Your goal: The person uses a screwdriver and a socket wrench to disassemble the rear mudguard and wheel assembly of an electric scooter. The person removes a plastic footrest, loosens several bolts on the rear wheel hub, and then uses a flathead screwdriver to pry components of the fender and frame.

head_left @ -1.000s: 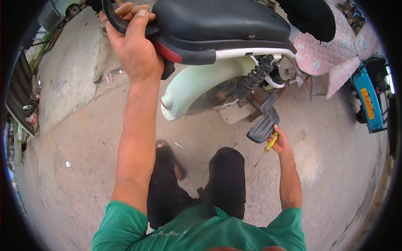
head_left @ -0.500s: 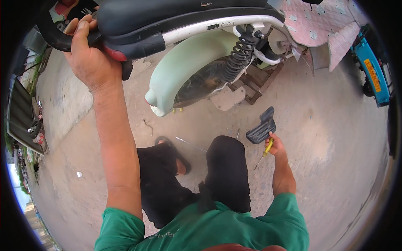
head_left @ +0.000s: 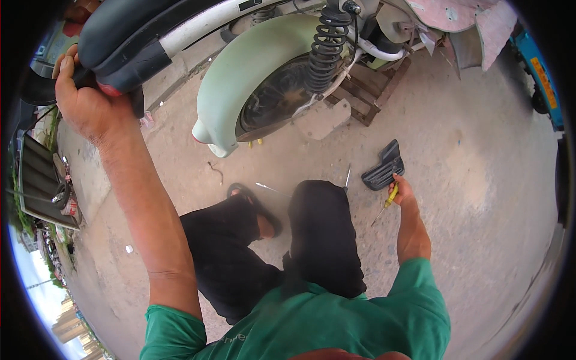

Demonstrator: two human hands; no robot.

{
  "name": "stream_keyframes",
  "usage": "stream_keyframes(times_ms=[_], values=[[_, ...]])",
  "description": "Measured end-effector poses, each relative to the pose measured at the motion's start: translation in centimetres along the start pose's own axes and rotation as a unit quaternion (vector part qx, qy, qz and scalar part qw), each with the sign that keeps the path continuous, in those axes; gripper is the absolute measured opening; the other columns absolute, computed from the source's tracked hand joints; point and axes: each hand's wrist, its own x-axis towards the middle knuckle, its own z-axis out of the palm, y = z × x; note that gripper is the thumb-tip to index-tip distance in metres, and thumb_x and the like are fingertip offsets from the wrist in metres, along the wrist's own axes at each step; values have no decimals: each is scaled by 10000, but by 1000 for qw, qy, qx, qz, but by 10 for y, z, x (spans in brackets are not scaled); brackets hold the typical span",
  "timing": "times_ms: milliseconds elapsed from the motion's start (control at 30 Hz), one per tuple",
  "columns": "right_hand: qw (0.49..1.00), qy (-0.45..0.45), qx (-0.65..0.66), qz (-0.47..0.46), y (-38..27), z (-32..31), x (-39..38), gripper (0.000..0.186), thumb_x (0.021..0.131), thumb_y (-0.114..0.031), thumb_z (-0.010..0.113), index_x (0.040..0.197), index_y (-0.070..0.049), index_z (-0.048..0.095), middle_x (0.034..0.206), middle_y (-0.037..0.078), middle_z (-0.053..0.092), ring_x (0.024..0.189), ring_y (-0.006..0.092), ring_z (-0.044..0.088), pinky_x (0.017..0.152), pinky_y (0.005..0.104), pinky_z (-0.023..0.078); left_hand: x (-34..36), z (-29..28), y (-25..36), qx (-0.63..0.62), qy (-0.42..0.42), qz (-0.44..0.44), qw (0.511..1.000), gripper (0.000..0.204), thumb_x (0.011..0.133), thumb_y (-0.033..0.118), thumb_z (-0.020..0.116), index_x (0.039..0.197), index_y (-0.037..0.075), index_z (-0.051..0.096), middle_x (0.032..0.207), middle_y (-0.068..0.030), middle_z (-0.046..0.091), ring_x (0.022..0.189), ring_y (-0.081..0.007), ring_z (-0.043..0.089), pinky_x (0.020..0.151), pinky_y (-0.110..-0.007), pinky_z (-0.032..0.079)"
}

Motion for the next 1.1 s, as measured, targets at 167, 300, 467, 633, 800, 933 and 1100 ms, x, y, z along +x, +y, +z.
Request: stream_keyframes(times_ms=[167, 300, 467, 633, 800, 933, 1100], values=[[996, 32, -84, -17, 4, -8, 5, 176, 979, -213, 684, 907, -127, 548, 712, 41, 527, 570, 176, 538, 477, 320, 437, 5, -5, -1, 2, -12, 12, 1000, 220, 984, 136, 545, 1093, -1, 680, 1063, -103, 697, 1053, -236, 647, 1011, -377, 493], [980, 97, -155, -85, 5, -5, 11, 140, 995, -189, 641, 959, -65, 587, 689, 64, 550, 560, 189, 533, 460, 332, 444, 10, -10, -9, 7, -11, 24, 1000, 224, 986, 137, 546, 1098, -4, 678, 1068, -108, 698, 1061, -238, 648, 1019, -383, 491], [943, 153, -240, -169, 15, -24, 32, 223, 954, -206, 690, 1066, -23, 629, 831, 109, 639, 627, 216, 598, 505, 351, 481, 6, -2, -4, -8, 10, 13, 1000, 235, 970, 109, 572, 1146, 1, 684, 1141, -111, 705, 1123, -262, 652, 1065, -425, 489], [699, 309, -501, -406, 27, -30, 15, 345, 881, -202, 739, 1140, 13, 662, 970, 160, 697, 852, 313, 681, 766, 408, 563, 11, -11, -7, 4, -4, 16, 1000, 232, 977, 116, 568, 1141, 1, 684, 1141, -108, 704, 1118, -258, 652, 1054, -418, 493], [704, 233, -501, -445, 26, 15, -43, 418, 829, -289, 775, 1150, -41, 673, 1136, 188, 726, 1040, 351, 693, 903, 428, 541, 19, -21, 2, 7, -6, 28, 1000, 223, 983, 125, 568, 1133, 3, 679, 1127, -108, 702, 1113, -253, 653, 1047, -411, 495], [723, 40, -595, -349, 89, 69, -87, 337, 856, -356, 749, 1045, -81, 699, 909, 157, 754, 893, 356, 735, 804, 482, 566, 5, -6, -4, -18, -33, 13, 999, 185, 993, 142, 544, 1080, 21, 653, 1020, -86, 699, 1011, -218, 649, 988, -366, 499], [626, 35, -738, -247, 149, 112, -75, 464, 897, -467, 681, 1019, -22, 637, 968, 238, 738, 948, 433, 712, 841, 522, 559, 1, -2, 0, -21, -22, 5, 1000, 180, 991, 144, 547, 1082, 25, 647, 1031, -85, 689, 1018, -217, 647, 982, -367, 501]])
